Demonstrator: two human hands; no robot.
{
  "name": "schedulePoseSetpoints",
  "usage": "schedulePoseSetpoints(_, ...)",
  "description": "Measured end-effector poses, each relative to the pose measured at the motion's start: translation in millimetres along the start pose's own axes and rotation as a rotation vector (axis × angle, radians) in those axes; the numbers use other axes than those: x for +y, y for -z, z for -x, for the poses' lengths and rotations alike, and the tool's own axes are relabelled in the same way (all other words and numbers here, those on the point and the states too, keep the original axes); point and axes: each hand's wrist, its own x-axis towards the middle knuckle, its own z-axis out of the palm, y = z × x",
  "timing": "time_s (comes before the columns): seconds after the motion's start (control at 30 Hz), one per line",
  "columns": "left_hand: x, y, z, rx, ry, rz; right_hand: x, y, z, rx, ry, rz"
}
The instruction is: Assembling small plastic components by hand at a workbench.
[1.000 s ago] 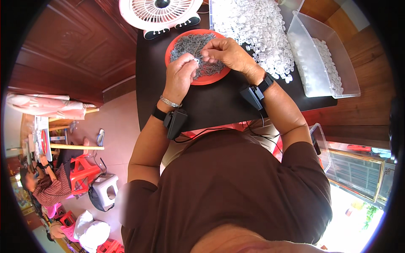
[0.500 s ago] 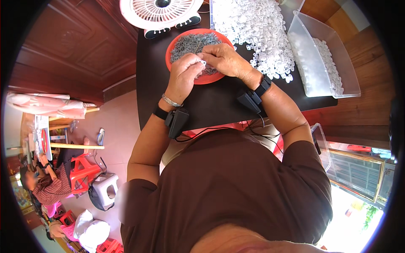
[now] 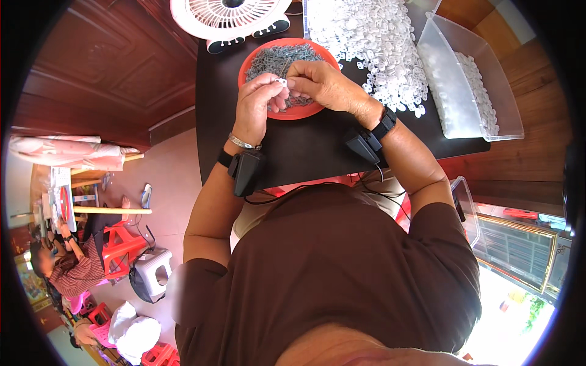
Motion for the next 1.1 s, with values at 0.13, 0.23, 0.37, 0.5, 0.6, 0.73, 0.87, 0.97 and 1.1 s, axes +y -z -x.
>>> schedulePoseSetpoints(0.13, 0.4, 1.7, -0.4, 0.028, 0.028, 0.094, 4.0, 1.8, -0.3, 0.04, 0.075, 0.019)
schedulePoseSetpoints(0.23, 0.1, 1.7, -0.3, 0.033, 0.016, 0.094, 1.5, 5.2, 0.4, 0.065, 0.083, 0.011)
schedulePoseSetpoints(0.37, 2.1, -0.5, -0.1, 0.095, -0.068, -0.006, -2.4, 7.8, 2.1, 0.072, 0.061, -0.009)
schedulePoseSetpoints(0.5, 2.5, 2.7, -1.3, 0.071, 0.0, -0.135, -2.1, 10.0, 2.7, 0.075, 0.036, -0.096)
schedulePoseSetpoints(0.6, 2.5, -0.2, 0.1, 0.023, -0.082, -0.262, -8.2, 13.8, 6.2, 0.069, 0.097, 0.06)
schedulePoseSetpoints(0.73, 4.1, -5.5, 3.0, -0.015, -0.076, -0.293, -15.0, 12.5, 9.0, 0.03, 0.159, 0.143)
schedulePoseSetpoints(0.87, 6.1, -4.1, 3.3, -0.04, -0.077, -0.286, -15.1, 11.8, 9.5, 0.008, 0.156, 0.138)
schedulePoseSetpoints(0.97, 7.1, -3.8, 4.2, -0.031, -0.087, -0.308, -16.6, 13.1, 9.4, 0.021, 0.127, 0.072)
schedulePoseSetpoints(1.1, 8.9, -5.1, 4.9, -0.048, -0.102, -0.325, -17.2, 15.0, 10.0, 0.029, 0.142, 0.067)
